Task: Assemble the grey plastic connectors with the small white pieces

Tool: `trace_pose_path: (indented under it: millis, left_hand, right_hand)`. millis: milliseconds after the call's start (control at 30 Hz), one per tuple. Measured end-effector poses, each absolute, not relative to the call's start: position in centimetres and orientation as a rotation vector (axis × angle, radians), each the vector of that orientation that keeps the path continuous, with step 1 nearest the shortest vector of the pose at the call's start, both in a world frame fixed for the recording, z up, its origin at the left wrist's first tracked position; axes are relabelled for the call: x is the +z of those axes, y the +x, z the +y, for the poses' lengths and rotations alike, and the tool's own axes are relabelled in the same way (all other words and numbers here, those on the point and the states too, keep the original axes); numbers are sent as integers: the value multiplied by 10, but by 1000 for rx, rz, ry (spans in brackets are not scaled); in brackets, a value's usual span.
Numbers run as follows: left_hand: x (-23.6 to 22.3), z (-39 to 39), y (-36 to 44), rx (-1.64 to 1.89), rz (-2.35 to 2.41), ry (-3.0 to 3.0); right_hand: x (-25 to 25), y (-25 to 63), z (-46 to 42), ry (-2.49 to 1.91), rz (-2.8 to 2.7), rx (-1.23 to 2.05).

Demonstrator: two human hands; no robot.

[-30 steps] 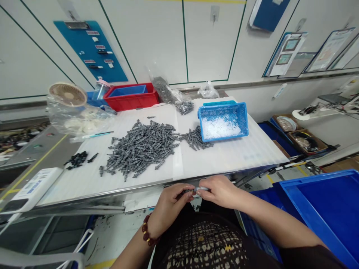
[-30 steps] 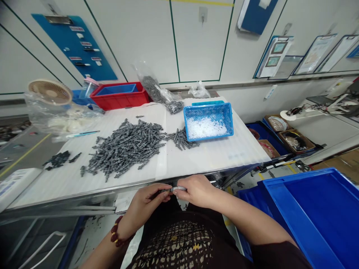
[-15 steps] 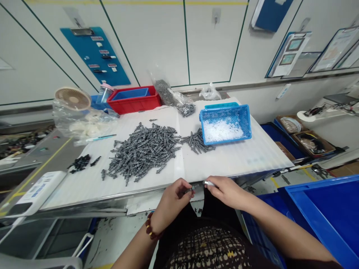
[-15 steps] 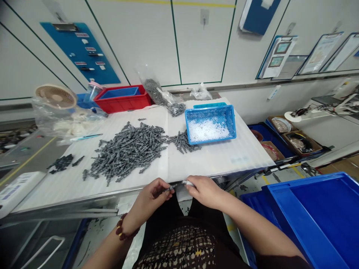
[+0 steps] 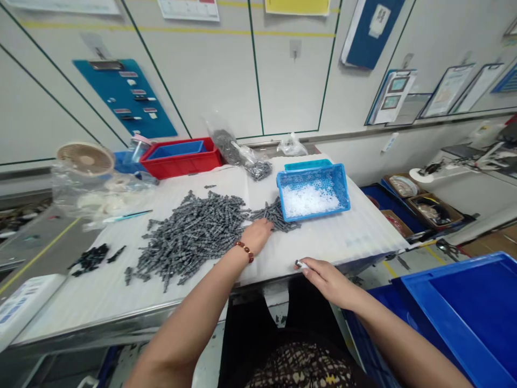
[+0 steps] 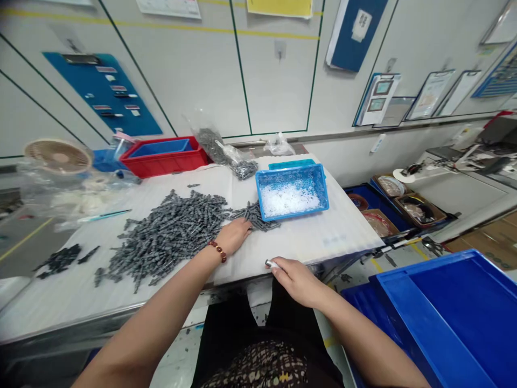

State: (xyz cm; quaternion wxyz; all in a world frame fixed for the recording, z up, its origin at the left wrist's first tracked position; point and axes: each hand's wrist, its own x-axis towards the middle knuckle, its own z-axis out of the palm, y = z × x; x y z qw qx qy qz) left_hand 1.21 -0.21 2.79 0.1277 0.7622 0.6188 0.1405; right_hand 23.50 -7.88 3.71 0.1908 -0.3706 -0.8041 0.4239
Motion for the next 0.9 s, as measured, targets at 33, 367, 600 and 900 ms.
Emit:
trace_pose_path:
  millis: [33, 367, 600, 900]
  left_hand:
    - [28, -7, 11, 431, 1797, 2218]
    - [29, -108, 13, 989, 1464, 1770]
    - [36, -140, 12, 1054, 1440, 1709]
    - [33, -156, 15, 931, 1403, 1919]
  right_hand:
    - [37, 235, -78, -1052, -2265, 1178]
    - [44, 231, -81, -1083, -2423, 1039]
    - [51, 225, -90, -1080, -2553, 906]
    - [59, 215, -107, -1143, -2806, 591]
